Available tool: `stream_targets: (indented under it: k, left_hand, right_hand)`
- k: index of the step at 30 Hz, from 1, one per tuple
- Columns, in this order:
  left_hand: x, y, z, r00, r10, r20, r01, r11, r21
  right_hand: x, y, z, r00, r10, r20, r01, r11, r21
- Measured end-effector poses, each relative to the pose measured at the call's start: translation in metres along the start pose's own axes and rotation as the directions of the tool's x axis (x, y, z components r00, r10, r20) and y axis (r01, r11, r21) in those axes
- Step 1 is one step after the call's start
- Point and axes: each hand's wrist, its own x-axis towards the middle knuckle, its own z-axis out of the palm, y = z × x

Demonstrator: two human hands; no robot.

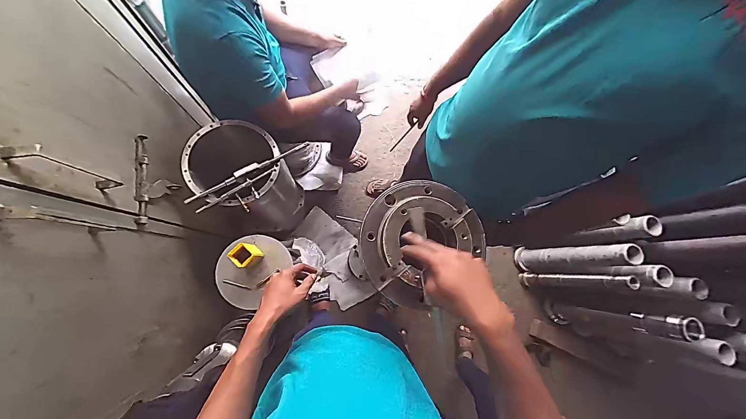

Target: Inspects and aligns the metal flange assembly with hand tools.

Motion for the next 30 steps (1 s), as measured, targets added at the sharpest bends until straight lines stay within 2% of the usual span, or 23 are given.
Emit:
stream_targets:
  k: [1, 2, 3, 4, 5, 6, 7, 8, 10, 13, 14, 15, 16, 18, 19, 21, 23, 25, 26, 28, 30]
  left_hand:
    - [-0.002, 0.004, 0.0, 1.0, 0.004, 0.002, -0.004, 1.0, -0.01]
    - [-0.003, 0.007, 0.0, 1.0, 0.012, 0.002, -0.012, 1.0, -0.027]
    - [-0.004, 0.009, 0.0, 1.0, 0.016, 0.004, -0.016, 0.999, -0.042]
    - [-0.004, 0.008, 0.001, 1.0, 0.02, 0.001, -0.02, 0.999, -0.051]
    - [-0.003, 0.006, 0.003, 1.0, 0.02, 0.0, -0.02, 0.998, -0.052]
    - [-0.003, 0.003, 0.007, 1.0, 0.015, 0.006, -0.015, 0.999, -0.048]
    - [-0.001, 0.003, 0.008, 1.0, 0.009, 0.018, -0.008, 0.999, -0.04]
    - [0.0, 0.004, 0.008, 1.0, 0.005, 0.026, -0.004, 1.0, -0.031]
    - [-0.001, 0.009, 0.006, 1.0, 0.014, 0.027, -0.013, 0.999, -0.037]
    - [-0.003, 0.008, 0.008, 0.999, 0.031, 0.023, -0.029, 0.995, -0.1]
    - [-0.005, 0.006, 0.008, 0.999, 0.044, 0.021, -0.04, 0.99, -0.134]
    - [-0.006, 0.008, 0.006, 0.997, 0.073, 0.014, -0.069, 0.981, -0.183]
    - [-0.011, 0.014, 0.005, 0.992, 0.123, 0.009, -0.116, 0.96, -0.255]
    - [-0.027, 0.041, 0.002, 0.956, 0.294, 0.001, -0.263, 0.855, -0.447]
    - [-0.034, 0.06, 0.002, 0.919, 0.394, -0.008, -0.338, 0.778, -0.529]
    - [-0.043, 0.096, 0.01, 0.835, 0.55, -0.033, -0.468, 0.678, -0.567]
    - [-0.037, 0.125, 0.023, 0.806, 0.583, -0.107, -0.563, 0.697, -0.444]
    - [-0.016, 0.149, 0.031, 0.811, 0.542, -0.22, -0.585, 0.751, -0.305]
    - [-0.002, 0.163, 0.028, 0.811, 0.528, -0.252, -0.58, 0.781, -0.232]
    - [0.024, 0.198, 0.024, 0.81, 0.525, -0.261, -0.566, 0.817, -0.113]
    - [0.052, 0.239, 0.029, 0.83, 0.532, -0.165, -0.545, 0.837, -0.044]
  right_hand:
    - [-0.005, 0.007, -0.007, 0.988, 0.156, -0.024, -0.157, 0.984, -0.082]
    - [-0.016, 0.013, -0.016, 0.959, 0.279, 0.041, -0.27, 0.951, -0.15]
    - [-0.026, 0.013, -0.023, 0.929, 0.315, 0.193, -0.281, 0.942, -0.185]
    - [-0.033, 0.01, -0.024, 0.913, 0.225, 0.341, -0.187, 0.972, -0.141]
    - [-0.035, 0.003, -0.017, 0.912, 0.049, 0.407, -0.041, 0.999, -0.028]
    - [-0.031, -0.005, -0.006, 0.908, -0.107, 0.404, 0.084, 0.994, 0.075]
    - [-0.019, -0.013, 0.001, 0.913, -0.188, 0.363, 0.15, 0.98, 0.129]
    - [-0.008, -0.017, 0.003, 0.932, -0.185, 0.312, 0.148, 0.979, 0.139]
    - [-0.005, -0.017, 0.004, 0.978, -0.096, 0.188, 0.077, 0.991, 0.108]
    - [-0.033, -0.014, 0.004, 0.989, -0.014, 0.146, 0.016, 1.0, -0.011]
    - [-0.041, -0.005, 0.004, 0.993, -0.049, 0.108, 0.044, 0.998, 0.048]
    - [-0.045, 0.011, 0.006, 0.995, -0.101, 0.01, 0.099, 0.987, 0.129]
    - [-0.045, 0.028, 0.008, 0.987, -0.112, -0.115, 0.131, 0.977, 0.167]
    - [-0.036, 0.064, 0.01, 0.946, -0.046, -0.321, 0.097, 0.984, 0.146]
    - [-0.031, 0.085, 0.01, 0.939, -0.007, -0.344, 0.059, 0.988, 0.142]
    - [-0.029, 0.117, 0.017, 0.954, 0.106, -0.281, -0.045, 0.975, 0.218]
    - [-0.039, 0.125, 0.025, 0.963, 0.236, -0.134, -0.168, 0.907, 0.386]
    - [-0.057, 0.121, 0.04, 0.969, 0.248, -0.02, -0.194, 0.805, 0.561]
    - [-0.067, 0.117, 0.05, 0.978, 0.206, 0.023, -0.17, 0.733, 0.659]
    - [-0.082, 0.109, 0.076, 0.997, 0.035, 0.068, -0.076, 0.536, 0.841]
    - [-0.078, 0.095, 0.098, 0.979, -0.198, 0.055, 0.026, 0.387, 0.922]
